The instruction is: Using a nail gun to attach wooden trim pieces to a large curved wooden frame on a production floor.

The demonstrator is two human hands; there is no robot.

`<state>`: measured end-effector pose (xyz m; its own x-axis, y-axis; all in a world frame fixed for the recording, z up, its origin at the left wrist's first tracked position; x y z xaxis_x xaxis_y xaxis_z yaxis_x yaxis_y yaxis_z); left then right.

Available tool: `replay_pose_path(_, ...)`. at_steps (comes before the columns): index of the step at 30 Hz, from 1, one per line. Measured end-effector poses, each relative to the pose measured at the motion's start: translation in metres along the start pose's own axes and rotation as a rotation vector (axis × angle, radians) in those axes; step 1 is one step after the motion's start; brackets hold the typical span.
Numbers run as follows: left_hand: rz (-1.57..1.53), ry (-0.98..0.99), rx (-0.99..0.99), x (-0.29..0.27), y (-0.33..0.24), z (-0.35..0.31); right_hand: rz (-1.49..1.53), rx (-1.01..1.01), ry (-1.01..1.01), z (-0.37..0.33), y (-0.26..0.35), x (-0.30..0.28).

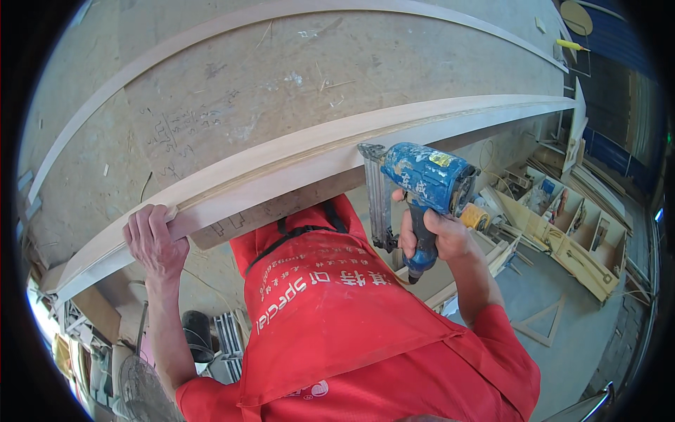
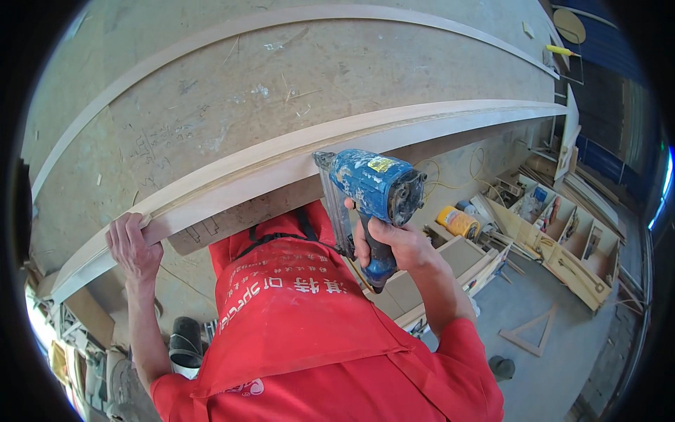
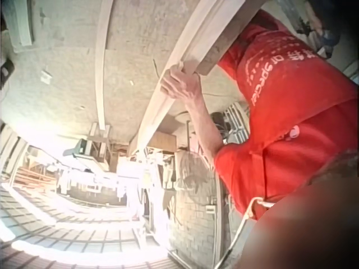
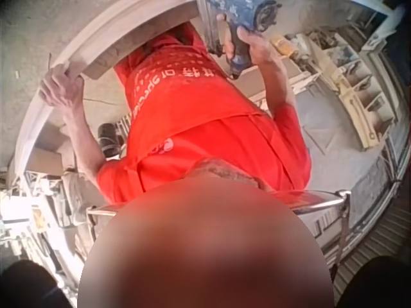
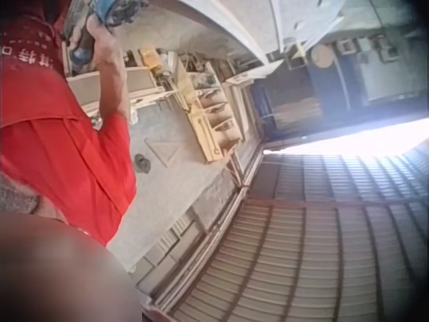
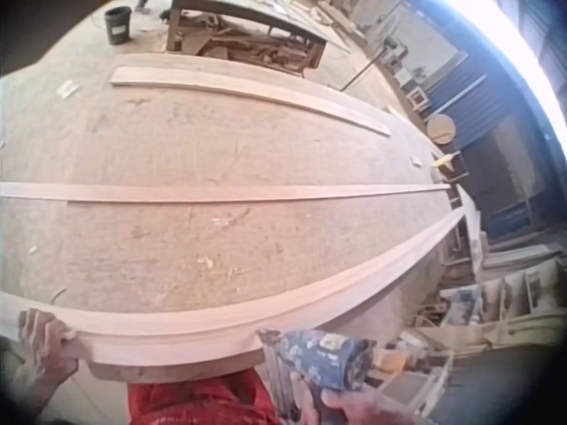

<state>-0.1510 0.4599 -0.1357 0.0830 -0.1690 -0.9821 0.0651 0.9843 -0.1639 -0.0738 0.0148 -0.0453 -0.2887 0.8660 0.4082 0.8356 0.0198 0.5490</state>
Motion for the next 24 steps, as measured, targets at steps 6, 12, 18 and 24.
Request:
replay_pose_path(6,-0.012,-0.01,0.004,-0.005,0.008,-0.008,-0.039,-0.021,-0.05,0.0,-0.01,0.017)
replay_pose_path(12,-0.061,0.021,0.017,-0.01,0.036,-0.024,0.02,-0.071,-0.052,0.009,-0.032,0.081)
replay_pose_path(18,-0.082,0.014,0.022,-0.031,0.135,-0.081,0.012,-0.078,-0.03,0.044,-0.073,0.18)
replay_pose_path(24,-0.008,0.058,0.011,-0.052,0.252,-0.138,0.04,-0.115,-0.116,0.076,-0.114,0.244)
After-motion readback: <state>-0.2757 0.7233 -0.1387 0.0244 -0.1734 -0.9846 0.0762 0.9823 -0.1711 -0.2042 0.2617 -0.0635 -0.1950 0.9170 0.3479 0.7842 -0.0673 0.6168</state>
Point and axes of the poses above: each hand's wrist, its own z-axis towards the middle knuckle, its own x-axis out of the palm, y = z × x, the point moved 4 cm from there along z, towards the middle knuckle, and after that the axes turned 3 degrees about y, right-handed, at the moved point
